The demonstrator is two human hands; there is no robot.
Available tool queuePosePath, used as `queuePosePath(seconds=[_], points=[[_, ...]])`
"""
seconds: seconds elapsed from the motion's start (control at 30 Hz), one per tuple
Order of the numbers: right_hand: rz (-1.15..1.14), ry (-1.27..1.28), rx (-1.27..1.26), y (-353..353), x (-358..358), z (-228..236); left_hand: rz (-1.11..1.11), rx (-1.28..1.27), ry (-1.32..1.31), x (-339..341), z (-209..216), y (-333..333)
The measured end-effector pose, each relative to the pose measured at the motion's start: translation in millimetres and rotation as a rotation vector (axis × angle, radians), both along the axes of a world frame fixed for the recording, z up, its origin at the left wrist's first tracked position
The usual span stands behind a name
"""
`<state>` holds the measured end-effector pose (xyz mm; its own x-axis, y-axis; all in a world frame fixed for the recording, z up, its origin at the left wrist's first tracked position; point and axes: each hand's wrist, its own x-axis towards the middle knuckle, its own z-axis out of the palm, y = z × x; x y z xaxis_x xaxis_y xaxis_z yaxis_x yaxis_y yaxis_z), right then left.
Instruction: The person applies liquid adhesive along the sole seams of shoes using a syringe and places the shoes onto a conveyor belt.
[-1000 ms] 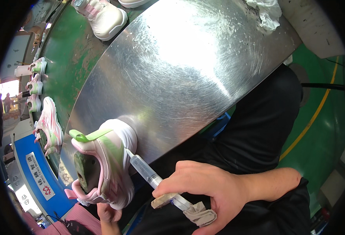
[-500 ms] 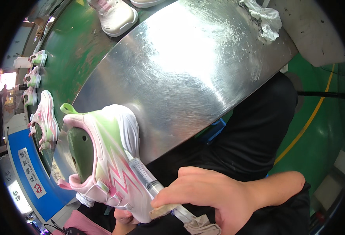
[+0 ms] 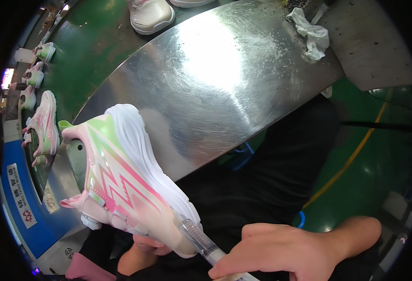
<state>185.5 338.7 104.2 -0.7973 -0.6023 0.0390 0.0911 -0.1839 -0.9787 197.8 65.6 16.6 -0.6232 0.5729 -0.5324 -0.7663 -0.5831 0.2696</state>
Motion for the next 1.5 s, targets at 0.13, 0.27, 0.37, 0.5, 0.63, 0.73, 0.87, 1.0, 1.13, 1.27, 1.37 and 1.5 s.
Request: queuePosePath(seconds=[0.13,0.27,0.37,0.5,0.63,0.73,0.87,1.0,1.13,1.27,1.37,1.5], points=[[-0.052,0.040,0.066,10,6,15,-0.026,0.041,0.092,-11,-6,18],[-0.037,0.079,0.105,20,14,29,-0.148,0.118,0.072,-12,-25,22],[-0.063,0.118,0.155,25,21,42,-0.162,0.196,-0.047,-20,-33,31],[-0.113,0.172,0.194,30,27,52,-0.178,0.248,-0.044,-39,-24,52],[-0.157,0.277,0.243,31,30,48,-0.070,0.479,-0.013,-46,-28,67],[-0.192,0.374,0.287,31,28,48,-0.117,0.345,0.007,-52,-24,70],[-0.246,0.386,0.319,28,33,46,-0.075,0.429,-0.003,-57,-22,81],[-0.237,0.436,0.378,26,33,44,-0.071,0.425,0.152,-58,-23,88],[-0.242,0.526,0.433,19,33,38,-0.050,0.477,0.197,-65,-22,95],[-0.229,0.608,0.579,15,33,37,-0.044,0.484,0.181,-70,-15,99],[-0.204,0.685,0.686,10,29,34,-0.038,0.495,0.096,-74,-11,99],[-0.235,0.796,0.796,3,25,28,-0.090,0.528,0.062,-75,-9,96]])
